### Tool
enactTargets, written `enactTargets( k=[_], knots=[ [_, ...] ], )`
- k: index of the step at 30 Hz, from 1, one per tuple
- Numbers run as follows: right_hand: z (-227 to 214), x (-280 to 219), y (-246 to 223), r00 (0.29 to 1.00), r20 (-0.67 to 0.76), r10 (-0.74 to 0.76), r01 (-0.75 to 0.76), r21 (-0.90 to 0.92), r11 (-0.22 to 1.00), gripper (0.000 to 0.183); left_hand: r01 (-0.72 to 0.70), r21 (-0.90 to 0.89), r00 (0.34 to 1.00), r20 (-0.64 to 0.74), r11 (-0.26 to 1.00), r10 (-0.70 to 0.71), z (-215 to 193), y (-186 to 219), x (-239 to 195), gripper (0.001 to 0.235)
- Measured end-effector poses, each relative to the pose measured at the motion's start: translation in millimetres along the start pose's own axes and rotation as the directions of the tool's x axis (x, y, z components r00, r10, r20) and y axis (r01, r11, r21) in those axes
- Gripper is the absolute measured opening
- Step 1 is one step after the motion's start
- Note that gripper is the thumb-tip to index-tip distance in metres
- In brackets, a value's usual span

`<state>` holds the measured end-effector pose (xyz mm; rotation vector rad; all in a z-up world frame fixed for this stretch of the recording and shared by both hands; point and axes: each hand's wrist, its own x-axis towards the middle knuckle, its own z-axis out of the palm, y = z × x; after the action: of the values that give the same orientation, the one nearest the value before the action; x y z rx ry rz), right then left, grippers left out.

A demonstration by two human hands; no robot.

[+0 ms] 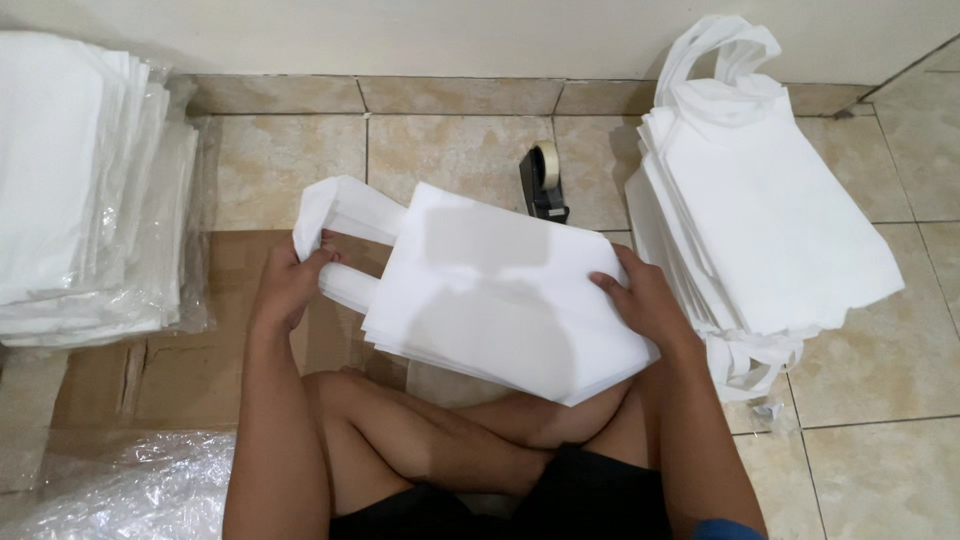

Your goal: The person sits on the floor and folds white plastic shopping bags by hand. They take bags from a stack, fold them neatly, and place them into a new pile. A tape dispenser is visible nearby but is not used.

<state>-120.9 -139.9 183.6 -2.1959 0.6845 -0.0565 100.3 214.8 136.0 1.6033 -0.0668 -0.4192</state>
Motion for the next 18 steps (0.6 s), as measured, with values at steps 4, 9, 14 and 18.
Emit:
enactTargets(
  k=[4, 9, 14, 18],
  knots=[
    [34.6, 32.0, 5.4, 0.989, 0.145, -0.015, 0.035, -0.129, 0.991, 0.046, 0.008, 0.248, 1.000, 0.022, 0.969, -0.014, -15.7, -20.9, 20.1, 0.035],
    [49.3, 53.5, -9.5, 0.988, 0.140, -0.068, 0.092, -0.174, 0.981, 0.047, -0.075, 0.112, 0.995, -0.063, 0.991, 0.082, -8.4, 6.5, 19.1, 0.044],
    [60.6, 71.8, -2.2, 0.993, 0.113, -0.046, 0.075, -0.264, 0.962, 0.058, -0.030, 0.119, 0.970, -0.236, 0.992, 0.058, -6.6, 5.9, 20.5, 0.038],
    [82.0, 60.9, 2.3, 0.975, 0.219, 0.037, 0.025, -0.275, 0.961, 0.076, 0.286, 0.398, 0.949, -0.244, 0.872, -0.200, -16.8, -32.7, 45.0, 0.072]
  ],
)
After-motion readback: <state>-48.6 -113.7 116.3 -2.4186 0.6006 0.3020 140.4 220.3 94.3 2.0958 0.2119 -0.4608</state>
